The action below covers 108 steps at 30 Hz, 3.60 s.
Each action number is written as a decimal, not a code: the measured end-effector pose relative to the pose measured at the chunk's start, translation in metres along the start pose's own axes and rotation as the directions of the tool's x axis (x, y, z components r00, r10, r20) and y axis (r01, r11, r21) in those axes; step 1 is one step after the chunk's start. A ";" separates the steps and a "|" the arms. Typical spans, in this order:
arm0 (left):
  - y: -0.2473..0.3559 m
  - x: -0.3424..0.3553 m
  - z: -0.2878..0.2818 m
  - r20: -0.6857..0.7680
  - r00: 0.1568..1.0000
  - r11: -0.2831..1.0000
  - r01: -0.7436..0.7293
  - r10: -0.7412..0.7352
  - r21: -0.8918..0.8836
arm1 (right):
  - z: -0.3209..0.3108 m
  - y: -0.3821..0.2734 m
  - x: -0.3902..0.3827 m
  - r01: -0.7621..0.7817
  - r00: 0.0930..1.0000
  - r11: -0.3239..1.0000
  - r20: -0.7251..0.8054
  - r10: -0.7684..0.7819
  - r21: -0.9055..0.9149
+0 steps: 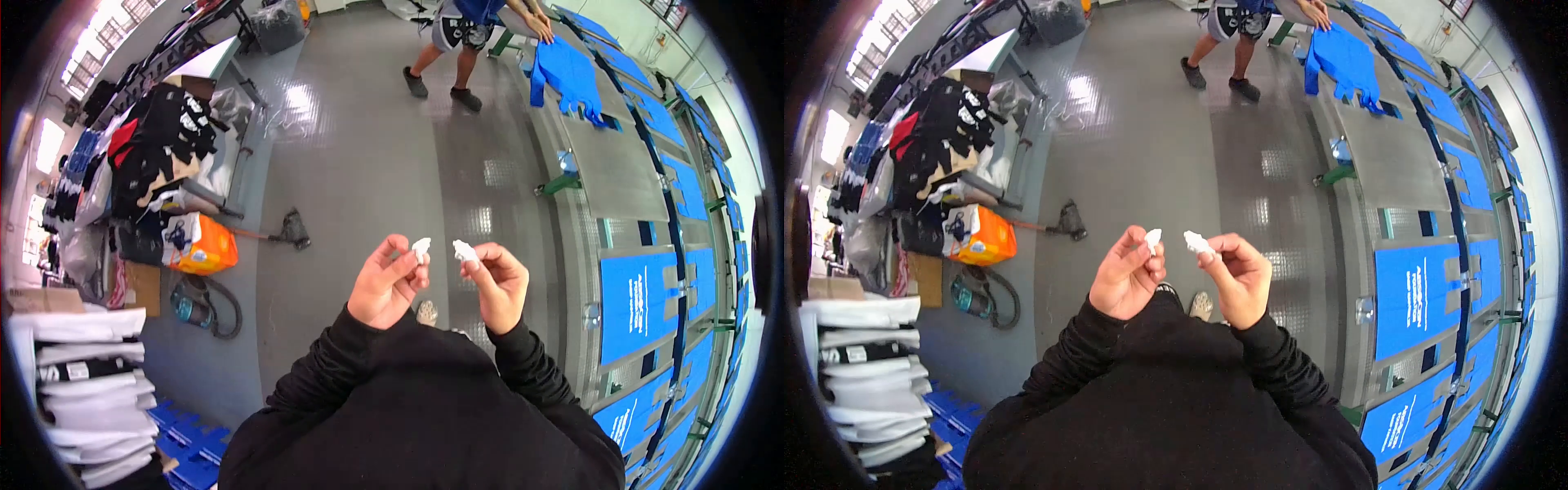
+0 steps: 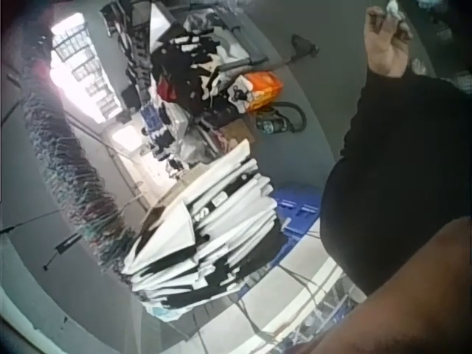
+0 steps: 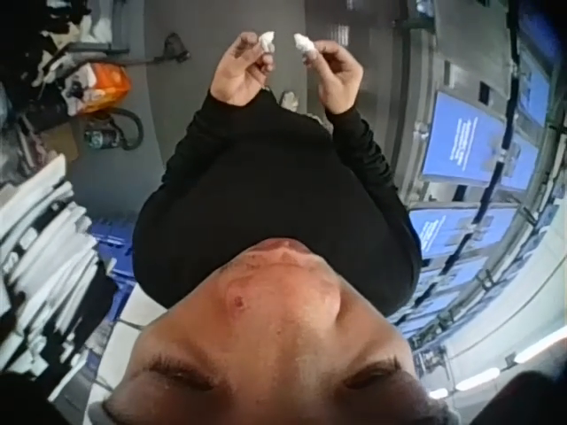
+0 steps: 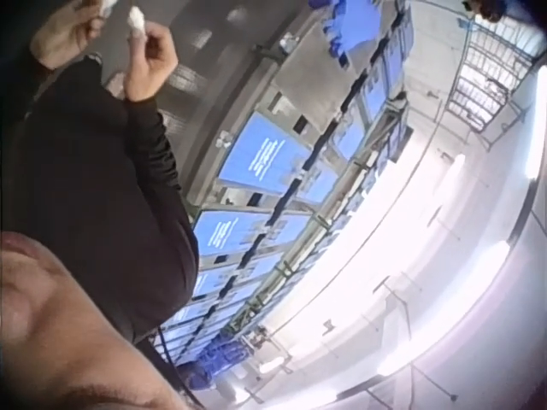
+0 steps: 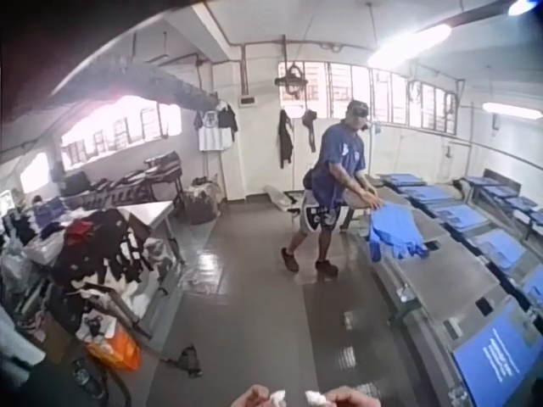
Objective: Placing blue non-woven bags onto screen printing platens for production.
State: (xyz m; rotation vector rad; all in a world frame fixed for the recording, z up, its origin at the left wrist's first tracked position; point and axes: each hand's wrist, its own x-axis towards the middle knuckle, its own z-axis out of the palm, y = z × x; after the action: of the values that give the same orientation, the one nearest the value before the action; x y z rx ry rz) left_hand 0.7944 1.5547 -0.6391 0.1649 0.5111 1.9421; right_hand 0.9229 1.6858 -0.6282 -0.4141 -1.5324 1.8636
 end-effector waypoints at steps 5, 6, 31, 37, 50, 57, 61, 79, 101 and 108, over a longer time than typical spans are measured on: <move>0.025 0.062 -0.011 0.097 0.986 0.986 0.143 -0.135 -0.083 | -0.002 0.020 0.051 -0.159 0.984 0.956 -0.039 0.173 0.246; 0.032 0.070 -0.012 0.103 0.980 0.981 0.178 -0.169 -0.081 | 0.004 0.021 0.055 -0.180 0.978 0.930 -0.039 0.203 0.320; 0.119 0.174 0.014 0.672 0.556 0.291 -0.622 -0.490 0.727 | 0.065 0.033 0.077 0.099 0.790 0.979 -0.584 -0.187 -0.179; 0.104 0.172 0.018 0.681 0.472 0.385 -0.579 -0.560 0.718 | 0.065 0.030 0.054 0.115 0.737 0.979 -0.646 -0.198 -0.170; 0.016 0.110 0.040 0.504 0.747 0.571 -0.205 -0.434 0.795 | 0.050 0.016 -0.034 0.303 0.683 0.940 -0.653 -0.328 -0.155; -0.047 0.054 0.058 0.496 0.732 0.567 -0.182 -0.467 0.803 | 0.023 0.001 -0.115 0.290 0.649 0.913 -0.642 -0.409 -0.287; -0.083 0.026 0.065 0.514 0.710 0.569 -0.193 -0.482 0.800 | 0.011 -0.010 -0.157 0.321 0.613 0.909 -0.674 -0.413 -0.265; -0.160 -0.029 0.094 0.455 0.545 0.569 0.049 -0.704 0.821 | -0.023 -0.022 -0.247 0.432 0.497 0.897 -0.806 -0.320 -0.090; -0.228 0.122 0.161 0.350 0.396 0.523 0.535 -0.849 0.663 | -0.148 -0.023 -0.198 0.397 0.223 0.918 -0.972 -0.076 0.019; -0.251 0.198 0.163 0.447 0.417 0.611 0.519 -0.791 0.598 | -0.194 -0.031 -0.159 0.360 0.205 0.933 -0.973 -0.109 -0.028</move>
State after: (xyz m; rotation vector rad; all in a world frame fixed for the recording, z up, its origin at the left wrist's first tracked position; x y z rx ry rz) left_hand 0.9783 1.8623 -0.6225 0.7805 0.3443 0.8286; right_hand 1.1687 1.7235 -0.6763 -0.9539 -0.4283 1.0111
